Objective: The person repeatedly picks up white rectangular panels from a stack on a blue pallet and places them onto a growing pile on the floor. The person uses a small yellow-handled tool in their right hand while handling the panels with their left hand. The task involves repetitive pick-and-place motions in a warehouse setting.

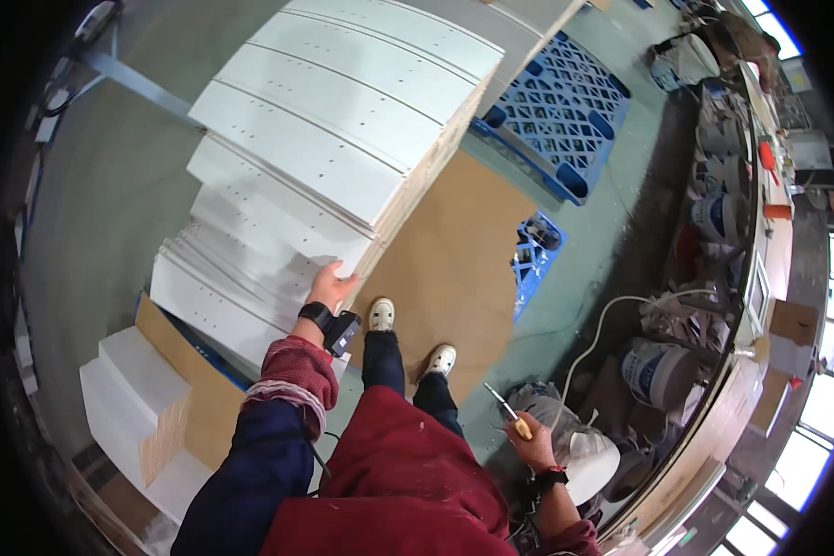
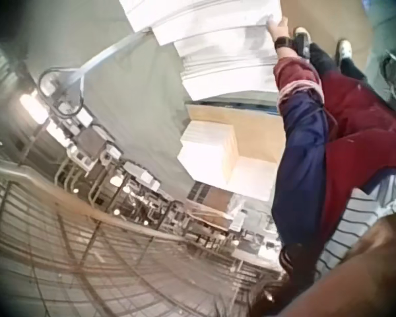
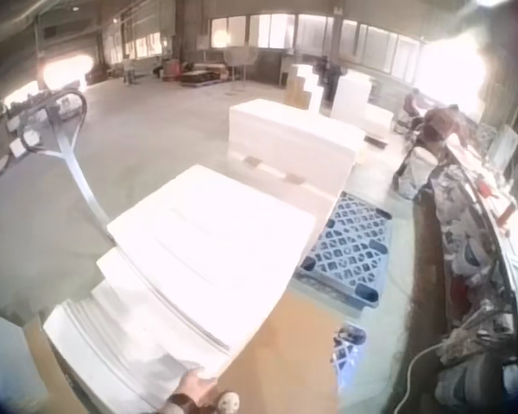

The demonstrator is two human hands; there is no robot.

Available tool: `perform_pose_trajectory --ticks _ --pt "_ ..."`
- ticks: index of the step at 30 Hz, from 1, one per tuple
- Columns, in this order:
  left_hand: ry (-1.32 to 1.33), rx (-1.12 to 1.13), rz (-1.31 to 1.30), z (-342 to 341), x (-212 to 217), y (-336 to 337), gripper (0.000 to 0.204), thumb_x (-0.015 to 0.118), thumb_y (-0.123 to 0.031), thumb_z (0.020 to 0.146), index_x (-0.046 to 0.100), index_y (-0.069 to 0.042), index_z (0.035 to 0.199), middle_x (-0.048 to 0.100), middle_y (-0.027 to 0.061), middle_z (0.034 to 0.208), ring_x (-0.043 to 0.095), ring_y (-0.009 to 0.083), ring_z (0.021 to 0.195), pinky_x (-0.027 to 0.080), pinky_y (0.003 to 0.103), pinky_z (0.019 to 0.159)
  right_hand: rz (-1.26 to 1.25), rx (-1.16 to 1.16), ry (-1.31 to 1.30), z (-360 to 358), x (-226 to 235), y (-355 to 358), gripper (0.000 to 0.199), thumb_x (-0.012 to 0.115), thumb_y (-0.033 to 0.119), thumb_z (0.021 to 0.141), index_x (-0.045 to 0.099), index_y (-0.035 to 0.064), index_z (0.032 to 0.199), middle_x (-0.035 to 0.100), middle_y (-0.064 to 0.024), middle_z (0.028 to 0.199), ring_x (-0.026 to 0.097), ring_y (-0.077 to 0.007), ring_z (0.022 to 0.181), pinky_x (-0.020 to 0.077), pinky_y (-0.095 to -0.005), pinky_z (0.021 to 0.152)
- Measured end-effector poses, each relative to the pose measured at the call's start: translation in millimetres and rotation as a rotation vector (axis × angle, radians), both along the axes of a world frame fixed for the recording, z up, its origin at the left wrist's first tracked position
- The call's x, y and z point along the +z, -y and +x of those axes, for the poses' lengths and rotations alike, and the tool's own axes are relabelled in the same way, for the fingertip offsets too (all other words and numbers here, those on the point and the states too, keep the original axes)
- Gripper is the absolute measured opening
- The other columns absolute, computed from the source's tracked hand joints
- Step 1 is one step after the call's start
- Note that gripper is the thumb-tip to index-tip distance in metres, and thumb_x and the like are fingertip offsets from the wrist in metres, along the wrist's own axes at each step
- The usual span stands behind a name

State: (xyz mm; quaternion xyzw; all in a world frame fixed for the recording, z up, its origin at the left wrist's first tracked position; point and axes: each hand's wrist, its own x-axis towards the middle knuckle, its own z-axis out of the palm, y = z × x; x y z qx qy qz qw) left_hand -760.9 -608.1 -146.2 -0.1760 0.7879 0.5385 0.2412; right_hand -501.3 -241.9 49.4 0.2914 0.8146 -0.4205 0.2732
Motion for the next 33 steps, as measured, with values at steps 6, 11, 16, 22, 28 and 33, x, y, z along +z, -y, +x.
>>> perform_pose_trajectory --ticks 6,11,16,22,28,33 --pt "0.101 -0.15 -0.181 -11 3 11 0.044 0.072 -0.015 0.067 0.053 0.006 0.1 0.058 0.0209 0.09 0.06 0.0258 0.071 0.048 0.032 0.068 -0.028 0.012 -0.016 -1 -1 21 0.026 0.069 0.017 0.073 0.058 0.0039 0.092 0.06 -0.0072 0.073 0.055 -0.0122 0.067 0.0452 -0.0279 0.065" --pt "0.297 0.313 0.3 -5 1 15 0.052 0.064 -0.024 0.072 0.041 0.003 0.111 0.051 0.0159 0.081 0.055 0.0273 0.076 0.046 0.042 0.073 -0.064 0.043 -0.037 -16 -6 33 0.028 0.069 0.019 0.073 0.058 0.0044 0.094 0.059 -0.0098 0.073 0.055 -0.0155 0.066 0.0453 -0.0284 0.064" --pt "0.458 0.698 0.555 -19 2 5 0.049 0.059 -0.026 0.077 0.039 -0.003 0.115 0.052 0.0119 0.091 0.051 0.0269 0.086 0.045 0.05 0.073 -0.018 0.063 -0.065 -20 -3 18 0.031 0.067 0.025 0.075 0.057 0.0055 0.097 0.06 -0.011 0.076 0.058 -0.0178 0.07 0.0462 -0.0295 0.066" --pt "0.016 0.756 0.485 -29 12 4 0.039 0.062 -0.016 0.076 0.045 -0.004 0.109 0.054 0.0099 0.099 0.055 0.0237 0.083 0.049 0.045 0.061 0.015 0.047 -0.083 -14 7 5 0.03 0.067 0.026 0.074 0.059 0.0064 0.096 0.059 -0.0098 0.08 0.057 -0.0214 0.075 0.0458 -0.0307 0.07" --pt "-0.611 0.182 -0.184 22 80 86 0.035 0.062 -0.005 0.071 0.05 -0.007 0.104 0.046 0.0126 0.108 0.045 0.0255 0.102 0.039 0.033 0.087 0.043 0.231 -0.323 -2 11 -15 0.03 0.067 0.025 0.073 0.059 0.0073 0.096 0.054 -0.013 0.101 0.054 -0.0294 0.091 0.0441 -0.034 0.077" --pt "-0.939 -0.109 -0.247 123 219 107 0.036 0.054 0.002 0.074 0.049 -0.01 0.108 0.044 0.0164 0.112 0.047 0.0283 0.104 0.041 0.038 0.087 -0.144 0.199 -0.311 -29 67 -20 0.03 0.065 0.025 0.076 0.058 0.0075 0.099 0.057 -0.0137 0.094 0.056 -0.0296 0.087 0.0456 -0.0347 0.074"
